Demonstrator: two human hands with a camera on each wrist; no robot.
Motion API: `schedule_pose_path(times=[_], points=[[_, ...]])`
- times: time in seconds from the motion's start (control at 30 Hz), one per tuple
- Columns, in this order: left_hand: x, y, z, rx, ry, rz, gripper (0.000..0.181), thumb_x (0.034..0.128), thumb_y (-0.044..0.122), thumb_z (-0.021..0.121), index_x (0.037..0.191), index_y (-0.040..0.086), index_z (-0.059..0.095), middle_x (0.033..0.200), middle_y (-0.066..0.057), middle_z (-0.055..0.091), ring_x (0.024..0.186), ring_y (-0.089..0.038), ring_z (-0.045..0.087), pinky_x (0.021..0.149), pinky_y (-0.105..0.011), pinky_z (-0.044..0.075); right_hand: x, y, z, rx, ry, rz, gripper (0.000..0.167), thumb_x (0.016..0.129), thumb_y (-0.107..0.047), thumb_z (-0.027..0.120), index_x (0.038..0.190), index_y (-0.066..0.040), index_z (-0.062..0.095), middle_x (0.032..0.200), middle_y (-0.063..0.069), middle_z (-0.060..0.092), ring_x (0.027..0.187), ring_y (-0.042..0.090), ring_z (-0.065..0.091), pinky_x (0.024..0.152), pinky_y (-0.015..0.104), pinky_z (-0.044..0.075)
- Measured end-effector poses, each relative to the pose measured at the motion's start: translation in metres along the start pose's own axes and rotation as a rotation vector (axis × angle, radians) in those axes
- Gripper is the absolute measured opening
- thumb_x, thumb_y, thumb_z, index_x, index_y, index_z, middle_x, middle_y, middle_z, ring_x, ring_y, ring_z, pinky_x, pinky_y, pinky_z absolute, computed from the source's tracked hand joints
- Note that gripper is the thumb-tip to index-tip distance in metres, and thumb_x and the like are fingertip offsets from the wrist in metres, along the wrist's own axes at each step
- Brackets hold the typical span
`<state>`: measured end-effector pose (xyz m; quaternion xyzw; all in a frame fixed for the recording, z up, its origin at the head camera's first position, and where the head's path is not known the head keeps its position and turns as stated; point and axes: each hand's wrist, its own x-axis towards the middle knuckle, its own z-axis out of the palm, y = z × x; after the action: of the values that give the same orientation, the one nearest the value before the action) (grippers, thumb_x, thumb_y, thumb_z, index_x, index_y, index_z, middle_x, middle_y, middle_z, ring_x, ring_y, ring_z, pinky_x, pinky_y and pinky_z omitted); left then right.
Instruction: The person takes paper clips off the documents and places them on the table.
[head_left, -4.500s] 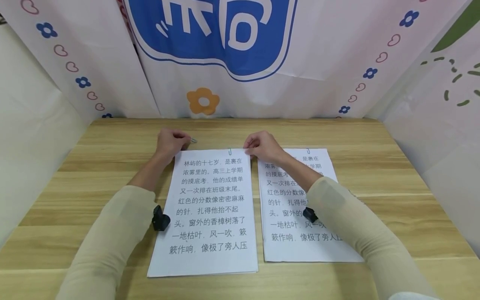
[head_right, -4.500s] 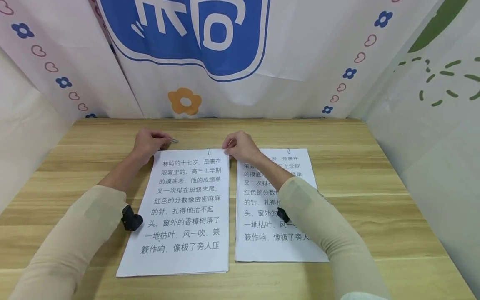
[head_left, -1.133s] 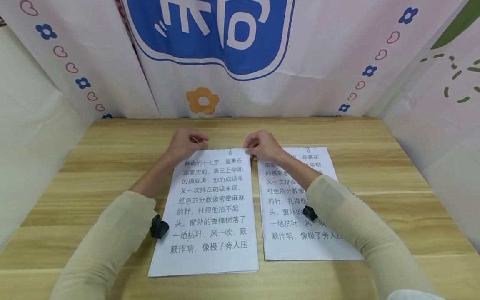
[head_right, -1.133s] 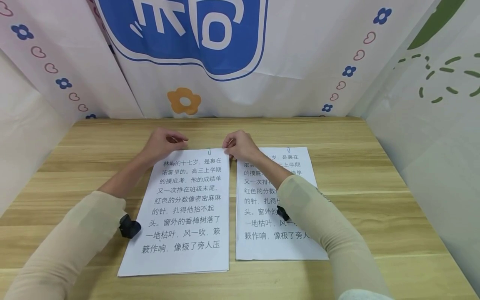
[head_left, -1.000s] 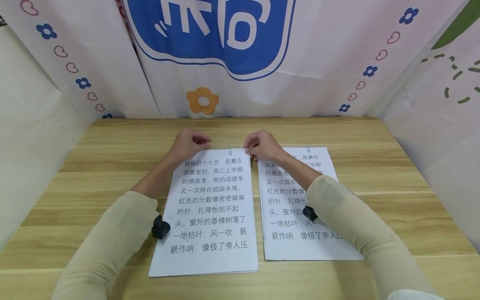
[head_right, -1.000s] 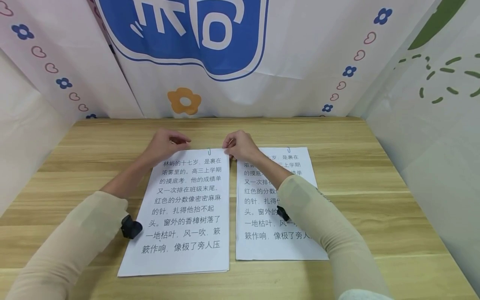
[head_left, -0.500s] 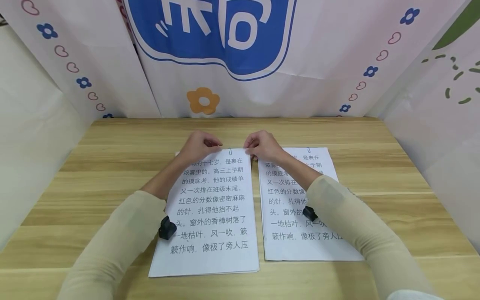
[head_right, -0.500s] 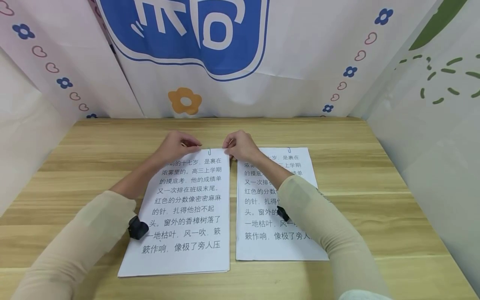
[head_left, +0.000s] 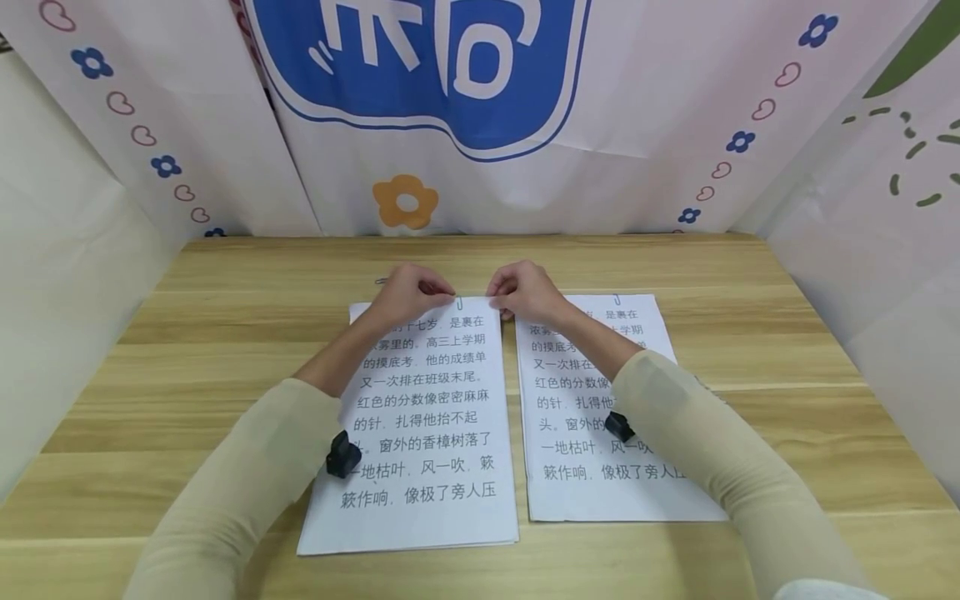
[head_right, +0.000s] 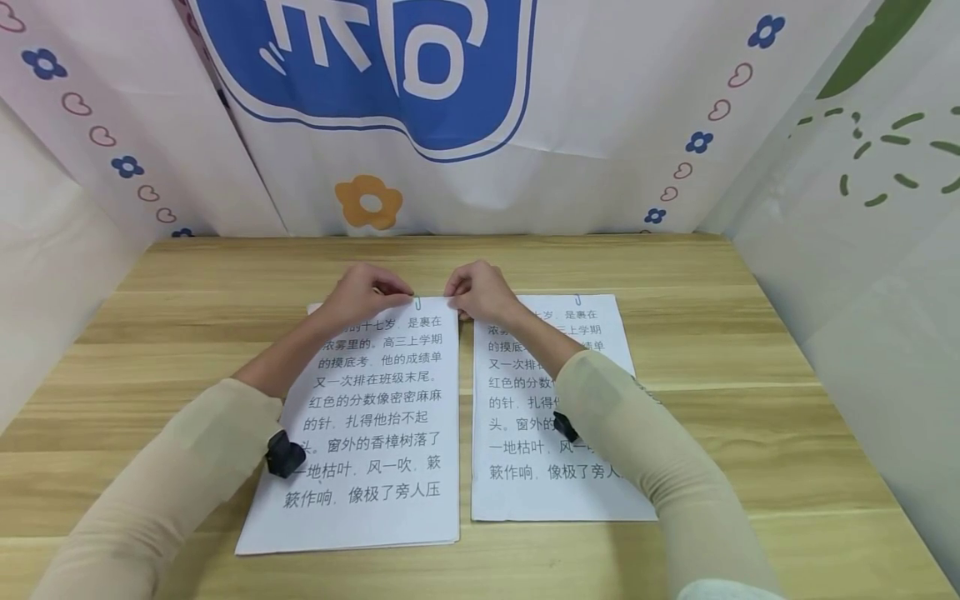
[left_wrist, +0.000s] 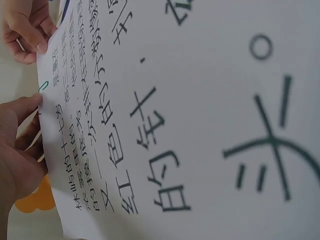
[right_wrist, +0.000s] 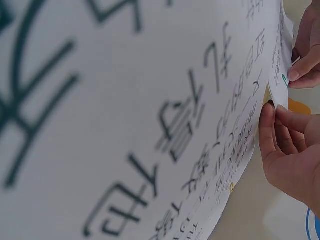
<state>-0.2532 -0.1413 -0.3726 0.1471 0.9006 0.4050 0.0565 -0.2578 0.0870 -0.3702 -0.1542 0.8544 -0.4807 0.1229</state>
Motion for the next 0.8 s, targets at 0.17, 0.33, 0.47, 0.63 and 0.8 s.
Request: schedule_pose_path(times=[0.17,0.33,0.47,0.63,0.8], points=[[0.0025,0.0011,0.0023,0.008,-0.009,0.006,0.012,0.0974,0.004,0.07,0.106,0.0,0.077,0.101,-0.014,0.073,0.089,-0.025,0.063,0.08,-0.032,0.052,0.0011,0.0014,0.0005,0.008,-0.002,-0.005,0.008,0.093,0.008,0.069,0.1,0.006,0.071,0.086,0.015,0.069,0.069,0.02,0.067,0.069,0.03,0.062],[0.0059,0.0013,0.0035,0.029,-0.028,0.023,0.012,0.0992,0.004,0.067,0.106,-0.001,0.076,0.098,-0.015,0.072,0.089,-0.025,0.061,0.08,-0.032,0.051,0.0014,0.0018,0.0004,0.013,-0.004,-0.004,0.008,0.093,0.009,0.069,0.101,0.007,0.07,0.087,0.015,0.069,0.068,0.02,0.067,0.069,0.03,0.062],[0.0077,0.0014,0.0029,0.038,-0.052,0.047,0.013,0.1005,0.003,0.065,0.106,-0.002,0.075,0.097,-0.014,0.07,0.087,-0.025,0.06,0.079,-0.032,0.05,0.0017,0.0019,0.0004,0.018,-0.006,-0.001,0.008,0.093,0.009,0.069,0.1,0.007,0.071,0.086,0.016,0.069,0.069,0.021,0.067,0.069,0.031,0.062],[0.0088,0.0032,0.0019,0.049,-0.08,0.07,0.014,0.1017,0.002,0.063,0.106,-0.002,0.075,0.096,-0.015,0.07,0.085,-0.025,0.06,0.078,-0.031,0.049,0.0015,0.002,0.0004,0.019,-0.007,0.002,0.008,0.092,0.009,0.07,0.1,0.007,0.071,0.087,0.016,0.07,0.069,0.021,0.067,0.069,0.031,0.062],[0.0101,0.0035,0.002,0.056,-0.096,0.092,0.014,0.1017,0.0,0.062,0.105,-0.003,0.075,0.096,-0.016,0.071,0.085,-0.025,0.061,0.077,-0.03,0.05,0.0011,0.0017,0.0003,0.024,-0.007,0.009,0.007,0.092,0.009,0.07,0.099,0.007,0.071,0.086,0.016,0.07,0.068,0.021,0.068,0.068,0.032,0.062]])
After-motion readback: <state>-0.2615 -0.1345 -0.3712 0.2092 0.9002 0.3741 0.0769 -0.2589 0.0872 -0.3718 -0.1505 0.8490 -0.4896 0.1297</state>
